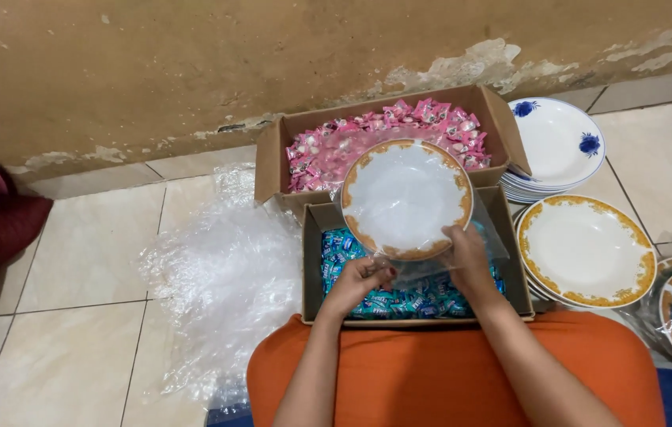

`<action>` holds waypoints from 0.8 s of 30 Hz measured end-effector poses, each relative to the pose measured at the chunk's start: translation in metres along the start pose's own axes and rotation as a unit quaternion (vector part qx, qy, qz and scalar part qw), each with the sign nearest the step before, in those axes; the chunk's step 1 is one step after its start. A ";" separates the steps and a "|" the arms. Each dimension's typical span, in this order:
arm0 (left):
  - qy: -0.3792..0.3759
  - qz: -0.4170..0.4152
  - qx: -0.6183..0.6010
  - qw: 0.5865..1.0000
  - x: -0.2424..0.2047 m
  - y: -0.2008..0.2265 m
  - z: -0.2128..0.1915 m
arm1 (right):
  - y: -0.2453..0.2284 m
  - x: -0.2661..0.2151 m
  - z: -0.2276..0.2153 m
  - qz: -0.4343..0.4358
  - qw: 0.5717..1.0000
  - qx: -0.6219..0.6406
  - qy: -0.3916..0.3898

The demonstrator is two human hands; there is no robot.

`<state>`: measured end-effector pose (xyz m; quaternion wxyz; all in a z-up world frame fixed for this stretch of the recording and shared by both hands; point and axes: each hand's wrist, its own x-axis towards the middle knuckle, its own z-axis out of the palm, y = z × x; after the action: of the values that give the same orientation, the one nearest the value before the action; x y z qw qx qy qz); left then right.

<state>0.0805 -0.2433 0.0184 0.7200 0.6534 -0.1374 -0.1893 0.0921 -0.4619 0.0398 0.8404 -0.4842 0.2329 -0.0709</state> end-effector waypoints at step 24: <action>0.062 0.033 -0.013 0.997 -0.007 0.011 -0.013 | 0.007 -0.001 0.065 0.008 0.991 -0.004 -0.137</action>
<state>0.0814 -0.2276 0.0283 0.7416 0.6494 -0.1116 -0.1258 0.1206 -0.4074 0.0615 0.8631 -0.4908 0.1193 0.0036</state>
